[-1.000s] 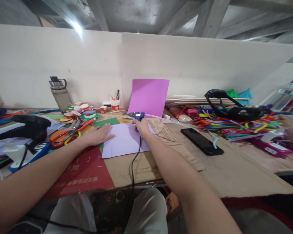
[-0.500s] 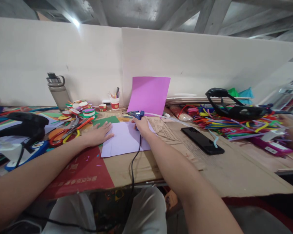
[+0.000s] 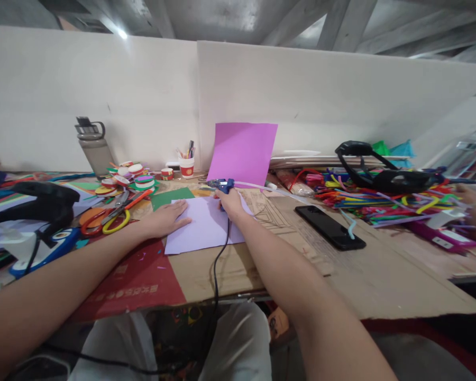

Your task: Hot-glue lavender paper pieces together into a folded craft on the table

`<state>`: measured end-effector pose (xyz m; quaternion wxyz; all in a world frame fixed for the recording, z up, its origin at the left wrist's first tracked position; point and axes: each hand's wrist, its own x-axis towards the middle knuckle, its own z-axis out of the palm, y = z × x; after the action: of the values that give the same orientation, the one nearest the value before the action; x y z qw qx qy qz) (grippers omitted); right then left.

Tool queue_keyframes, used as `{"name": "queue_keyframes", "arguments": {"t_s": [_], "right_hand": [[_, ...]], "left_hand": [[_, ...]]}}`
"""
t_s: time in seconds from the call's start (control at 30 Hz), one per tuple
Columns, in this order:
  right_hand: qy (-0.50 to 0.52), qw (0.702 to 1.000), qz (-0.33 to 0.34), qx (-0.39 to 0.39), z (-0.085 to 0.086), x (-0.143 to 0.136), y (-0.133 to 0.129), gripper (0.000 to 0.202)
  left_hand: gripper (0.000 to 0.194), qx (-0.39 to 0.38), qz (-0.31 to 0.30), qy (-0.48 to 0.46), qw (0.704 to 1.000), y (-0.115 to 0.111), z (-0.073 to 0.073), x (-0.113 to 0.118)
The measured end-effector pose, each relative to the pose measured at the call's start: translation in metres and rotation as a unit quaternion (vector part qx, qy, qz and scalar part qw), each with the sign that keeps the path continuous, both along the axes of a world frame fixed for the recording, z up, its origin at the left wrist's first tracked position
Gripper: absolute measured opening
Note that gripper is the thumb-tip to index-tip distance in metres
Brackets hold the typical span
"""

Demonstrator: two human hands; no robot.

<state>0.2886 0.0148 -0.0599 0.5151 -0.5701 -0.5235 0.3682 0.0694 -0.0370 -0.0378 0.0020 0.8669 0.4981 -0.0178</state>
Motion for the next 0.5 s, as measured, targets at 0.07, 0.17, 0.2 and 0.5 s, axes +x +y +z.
{"name": "queue_keyframes", "arguments": {"t_s": [0.07, 0.17, 0.2, 0.5], "right_hand": [[-0.005, 1.0, 0.002, 0.001, -0.001, 0.001, 0.001, 0.018], [-0.009, 1.0, 0.005, 0.004, -0.002, 0.002, 0.002, 0.017], [-0.009, 1.0, 0.006, 0.005, -0.002, 0.002, 0.002, 0.016], [-0.017, 1.0, 0.011, 0.002, 0.0, 0.001, -0.002, 0.018]], "left_hand": [[0.079, 0.005, 0.025, -0.001, 1.0, 0.003, -0.003, 0.0], [0.083, 0.008, 0.06, -0.001, 0.998, 0.008, -0.009, -0.002], [0.085, 0.01, 0.072, -0.002, 0.997, 0.009, -0.011, -0.003], [0.084, 0.023, 0.084, -0.014, 0.996, 0.008, -0.008, -0.006]]}}
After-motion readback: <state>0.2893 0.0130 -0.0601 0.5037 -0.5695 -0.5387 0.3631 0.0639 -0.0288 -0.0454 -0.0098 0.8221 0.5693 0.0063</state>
